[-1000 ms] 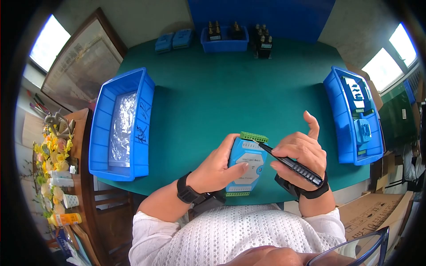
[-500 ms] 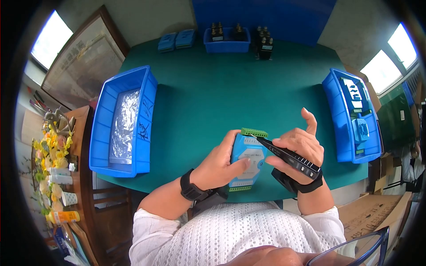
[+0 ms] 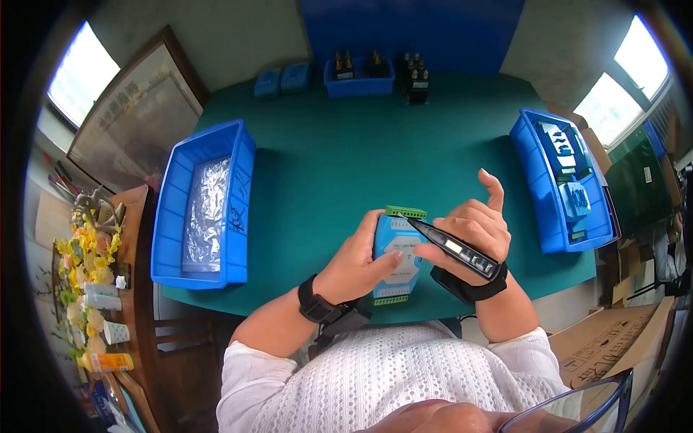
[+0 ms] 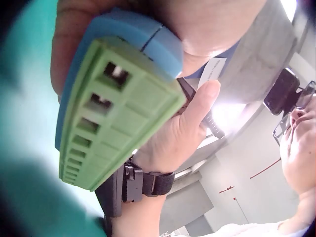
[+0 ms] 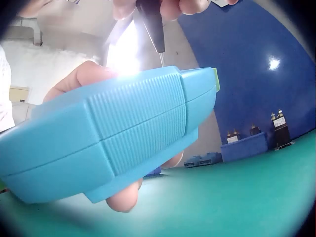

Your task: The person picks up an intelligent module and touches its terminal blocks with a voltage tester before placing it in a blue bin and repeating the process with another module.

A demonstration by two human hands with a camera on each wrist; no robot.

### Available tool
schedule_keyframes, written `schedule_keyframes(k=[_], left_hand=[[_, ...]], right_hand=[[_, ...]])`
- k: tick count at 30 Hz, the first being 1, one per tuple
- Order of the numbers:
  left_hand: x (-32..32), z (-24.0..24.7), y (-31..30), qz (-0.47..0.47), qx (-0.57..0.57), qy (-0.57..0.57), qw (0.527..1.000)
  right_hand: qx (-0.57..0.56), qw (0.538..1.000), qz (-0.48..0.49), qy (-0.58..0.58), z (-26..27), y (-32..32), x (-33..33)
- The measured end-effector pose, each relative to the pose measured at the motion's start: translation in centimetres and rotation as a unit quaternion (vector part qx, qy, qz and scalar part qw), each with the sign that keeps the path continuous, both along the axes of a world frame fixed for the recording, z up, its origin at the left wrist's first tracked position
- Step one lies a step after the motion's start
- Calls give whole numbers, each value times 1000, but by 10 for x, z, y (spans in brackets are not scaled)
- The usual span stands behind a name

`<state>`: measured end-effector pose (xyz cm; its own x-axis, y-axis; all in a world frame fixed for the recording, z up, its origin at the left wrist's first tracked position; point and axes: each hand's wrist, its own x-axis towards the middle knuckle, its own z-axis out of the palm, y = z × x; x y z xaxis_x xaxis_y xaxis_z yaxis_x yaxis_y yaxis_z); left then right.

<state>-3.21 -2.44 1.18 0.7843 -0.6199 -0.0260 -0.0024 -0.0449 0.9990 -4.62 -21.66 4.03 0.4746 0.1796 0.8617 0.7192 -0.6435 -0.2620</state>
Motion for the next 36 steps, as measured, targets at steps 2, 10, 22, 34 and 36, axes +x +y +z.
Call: schedule_keyframes(k=[2, 10, 22, 34, 36], left_hand=[[0, -1, 0, 0, -4, -9, 1000], [-1, -2, 0, 7, 2, -30, 1000], [-3, 0, 0, 11, 16, -64, 998], [-6, 4, -1, 31, 83, -117, 989], [-6, 3, -1, 30, 72, -110, 991]], right_hand=[[-8, 1000, -10, -12, 3, 1, -2], [-16, 999, -10, -30, 7, 4, -3], [-3, 999, 22, -37, 6, 3, -3], [-7, 999, 29, -41, 6, -1, -4], [-3, 998, 25, -50, 6, -1, -5]])
